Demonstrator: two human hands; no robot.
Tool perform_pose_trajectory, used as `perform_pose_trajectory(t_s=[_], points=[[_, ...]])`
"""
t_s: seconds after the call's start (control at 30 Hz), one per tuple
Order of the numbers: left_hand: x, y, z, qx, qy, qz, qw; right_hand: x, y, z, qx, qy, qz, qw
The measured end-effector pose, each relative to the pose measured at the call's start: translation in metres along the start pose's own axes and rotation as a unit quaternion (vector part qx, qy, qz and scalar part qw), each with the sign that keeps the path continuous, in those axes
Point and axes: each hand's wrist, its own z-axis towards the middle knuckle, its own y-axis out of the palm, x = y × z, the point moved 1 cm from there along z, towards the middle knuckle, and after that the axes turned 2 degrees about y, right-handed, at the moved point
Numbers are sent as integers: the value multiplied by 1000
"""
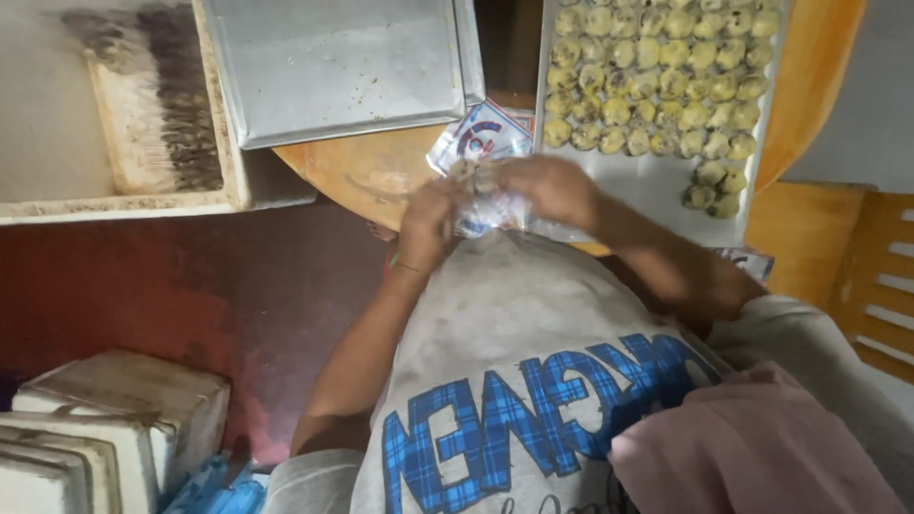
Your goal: The person places small round food items from a metal tray into clear plastic bags. They pick up the items by hand and arrange them inside the bags, then set the filled bags on the tray. The process is repeated for several bags.
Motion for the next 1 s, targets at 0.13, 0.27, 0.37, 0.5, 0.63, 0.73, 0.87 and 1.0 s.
perform_pose_trajectory(t_s=[0.13, 0.27, 0.37, 0.5, 0.63, 0.73, 0.87, 1.0], points=[[-43, -28, 30, 11, -103, -79, 992, -30, -58, 78, -22, 201, 32, 979], [-101, -38, 81, 23, -215, -80, 973, -21, -61, 153, 55, 258, 127, 956], [-157, -13, 96, -5, -247, -53, 968, 0, -36, 181, 112, 322, 111, 934], [-181, 5, 113, -61, -252, -21, 965, -26, -43, 193, 148, 292, -20, 945], [-195, 15, 110, -72, -273, -13, 959, -52, -15, 174, -19, 251, -104, 962], [-189, 14, 110, -40, -238, -23, 970, -38, 24, 157, -54, 233, -175, 955], [-136, -9, 107, 37, -186, 29, 982, -40, -16, 144, -97, 243, -83, 962], [-72, -1, 67, -56, -53, -88, 993, -9, -24, 79, 69, 279, -103, 952]])
